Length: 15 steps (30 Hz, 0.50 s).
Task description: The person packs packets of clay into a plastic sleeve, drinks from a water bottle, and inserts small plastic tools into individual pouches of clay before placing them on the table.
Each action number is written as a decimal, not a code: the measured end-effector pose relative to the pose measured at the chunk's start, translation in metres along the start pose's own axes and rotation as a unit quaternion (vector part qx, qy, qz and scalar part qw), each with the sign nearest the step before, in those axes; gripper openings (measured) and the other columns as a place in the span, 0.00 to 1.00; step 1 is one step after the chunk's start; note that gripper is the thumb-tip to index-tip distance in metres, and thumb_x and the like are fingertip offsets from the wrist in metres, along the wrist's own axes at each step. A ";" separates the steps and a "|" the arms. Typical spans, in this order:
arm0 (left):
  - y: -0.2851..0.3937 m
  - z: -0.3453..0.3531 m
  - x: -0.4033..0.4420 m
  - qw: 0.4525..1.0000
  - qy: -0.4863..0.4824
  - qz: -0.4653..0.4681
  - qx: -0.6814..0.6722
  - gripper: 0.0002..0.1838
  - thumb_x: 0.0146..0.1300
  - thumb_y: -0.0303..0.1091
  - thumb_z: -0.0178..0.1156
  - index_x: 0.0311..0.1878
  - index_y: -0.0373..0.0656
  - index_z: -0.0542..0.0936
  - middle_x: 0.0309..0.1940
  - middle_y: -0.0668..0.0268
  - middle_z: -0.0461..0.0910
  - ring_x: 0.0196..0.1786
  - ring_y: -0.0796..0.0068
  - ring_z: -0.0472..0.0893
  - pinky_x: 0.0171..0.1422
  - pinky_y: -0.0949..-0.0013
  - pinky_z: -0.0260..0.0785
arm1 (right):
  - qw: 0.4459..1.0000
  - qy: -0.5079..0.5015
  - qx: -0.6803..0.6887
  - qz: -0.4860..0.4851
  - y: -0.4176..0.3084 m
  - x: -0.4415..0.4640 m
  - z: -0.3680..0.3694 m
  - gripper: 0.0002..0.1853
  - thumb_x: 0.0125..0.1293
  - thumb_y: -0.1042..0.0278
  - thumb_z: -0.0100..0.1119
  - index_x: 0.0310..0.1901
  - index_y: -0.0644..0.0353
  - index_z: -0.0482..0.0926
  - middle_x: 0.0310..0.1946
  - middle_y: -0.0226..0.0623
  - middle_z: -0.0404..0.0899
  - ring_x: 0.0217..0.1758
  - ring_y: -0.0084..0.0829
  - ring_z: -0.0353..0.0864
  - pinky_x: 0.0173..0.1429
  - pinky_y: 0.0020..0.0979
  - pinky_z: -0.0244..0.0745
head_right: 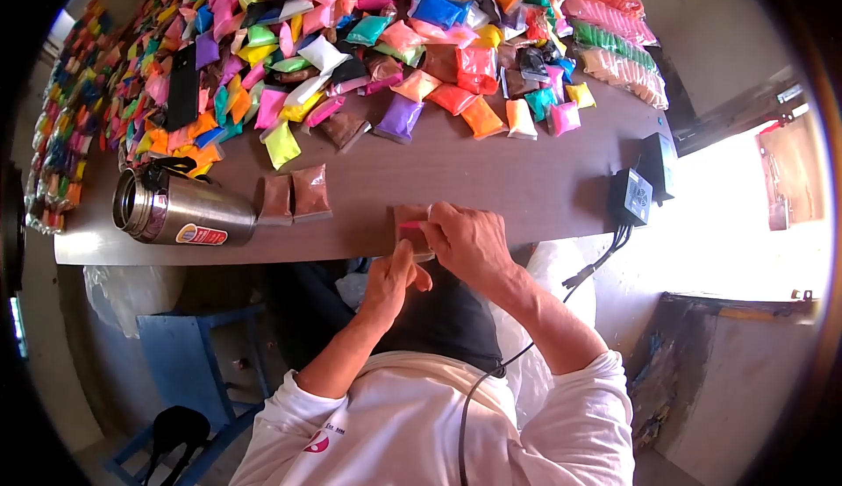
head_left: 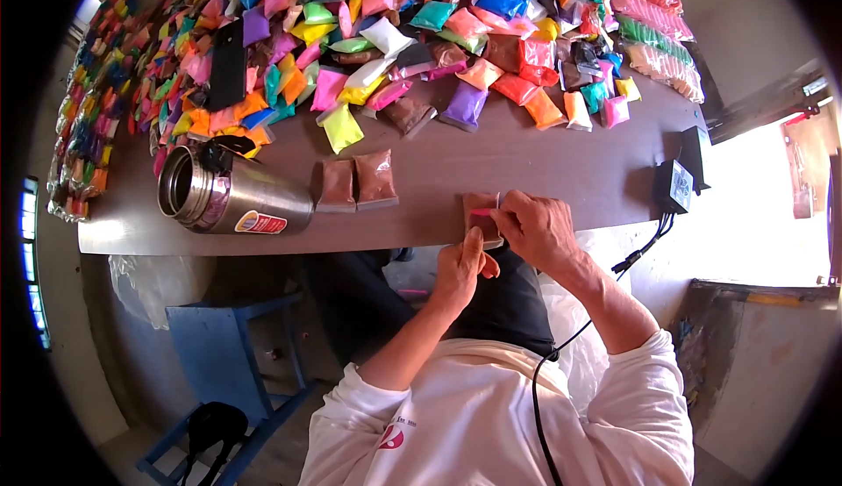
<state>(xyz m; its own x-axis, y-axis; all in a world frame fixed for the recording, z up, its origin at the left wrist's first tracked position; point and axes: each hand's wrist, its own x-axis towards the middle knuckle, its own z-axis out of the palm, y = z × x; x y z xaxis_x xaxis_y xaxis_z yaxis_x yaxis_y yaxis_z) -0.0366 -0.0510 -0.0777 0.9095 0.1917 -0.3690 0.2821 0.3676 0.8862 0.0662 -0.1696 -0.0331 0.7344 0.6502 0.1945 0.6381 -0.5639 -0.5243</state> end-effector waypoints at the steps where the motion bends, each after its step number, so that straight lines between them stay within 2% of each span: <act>1: -0.002 -0.001 0.000 1.000 0.000 -0.002 0.000 0.33 0.72 0.59 0.43 0.17 0.42 0.70 0.15 0.64 0.75 0.20 0.78 0.74 0.29 0.76 0.65 | 1.000 -0.001 -0.001 0.013 -0.001 0.002 -0.002 0.08 0.59 0.68 0.61 0.27 0.60 0.74 0.22 0.42 0.78 0.26 0.46 0.78 0.29 0.41 0.71; 3: -0.005 -0.004 0.000 1.000 -0.004 0.017 0.021 0.32 0.73 0.54 0.44 0.16 0.43 0.65 0.13 0.68 0.68 0.20 0.75 0.76 0.28 0.74 0.68 | 1.000 -0.003 -0.001 0.027 0.001 0.005 -0.001 0.07 0.59 0.69 0.59 0.27 0.60 0.74 0.23 0.43 0.78 0.27 0.47 0.78 0.30 0.43 0.71; 5: -0.003 -0.004 0.000 0.999 -0.008 0.023 0.024 0.32 0.73 0.55 0.44 0.16 0.43 0.65 0.13 0.68 0.68 0.20 0.75 0.76 0.28 0.74 0.68 | 0.999 0.025 0.000 0.033 0.007 0.005 0.001 0.10 0.58 0.66 0.63 0.26 0.60 0.74 0.20 0.40 0.78 0.25 0.45 0.79 0.28 0.41 0.72; 9: -0.003 -0.005 0.000 0.999 -0.016 0.038 0.018 0.32 0.72 0.55 0.46 0.16 0.42 0.65 0.12 0.68 0.68 0.20 0.74 0.76 0.29 0.73 0.67 | 0.998 0.029 -0.013 0.047 0.016 0.009 0.003 0.10 0.60 0.65 0.62 0.27 0.61 0.75 0.21 0.41 0.78 0.25 0.47 0.79 0.28 0.41 0.71; 11: -0.002 -0.002 -0.001 0.999 -0.008 0.041 0.018 0.32 0.72 0.54 0.46 0.15 0.42 0.66 0.12 0.68 0.68 0.20 0.74 0.76 0.28 0.73 0.67 | 0.988 0.061 -0.080 0.116 0.025 0.012 0.004 0.09 0.62 0.65 0.59 0.29 0.60 0.75 0.23 0.44 0.78 0.29 0.48 0.79 0.31 0.44 0.71; 12: -0.001 -0.002 -0.002 0.999 0.002 0.042 0.018 0.32 0.72 0.54 0.46 0.15 0.42 0.66 0.12 0.68 0.68 0.20 0.75 0.75 0.28 0.73 0.66 | 0.988 0.063 -0.081 0.114 0.025 0.013 0.000 0.09 0.62 0.65 0.59 0.29 0.60 0.75 0.23 0.44 0.78 0.29 0.48 0.79 0.31 0.44 0.71; 14: -0.010 -0.004 0.002 0.998 0.008 0.054 0.023 0.31 0.73 0.53 0.46 0.16 0.41 0.67 0.12 0.68 0.68 0.20 0.75 0.75 0.27 0.72 0.65 | 0.986 0.063 0.037 0.149 0.022 0.019 -0.010 0.09 0.63 0.64 0.59 0.32 0.61 0.76 0.23 0.46 0.77 0.29 0.49 0.79 0.32 0.45 0.71; 15: -0.015 -0.004 0.001 0.998 0.014 0.057 0.028 0.31 0.73 0.53 0.47 0.16 0.41 0.67 0.12 0.68 0.69 0.20 0.76 0.74 0.26 0.72 0.64 | 0.985 0.049 0.065 0.153 0.016 0.016 -0.010 0.13 0.61 0.58 0.62 0.34 0.60 0.76 0.24 0.45 0.79 0.30 0.49 0.80 0.34 0.43 0.73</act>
<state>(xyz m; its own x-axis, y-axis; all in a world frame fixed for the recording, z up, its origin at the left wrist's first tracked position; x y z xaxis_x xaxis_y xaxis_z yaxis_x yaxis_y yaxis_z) -0.0415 -0.0529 -0.0923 0.9278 0.2552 -0.2723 0.1950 0.2906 0.9368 0.0907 -0.1730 -0.0297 0.9107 0.4040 0.0866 0.3532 -0.6524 -0.6706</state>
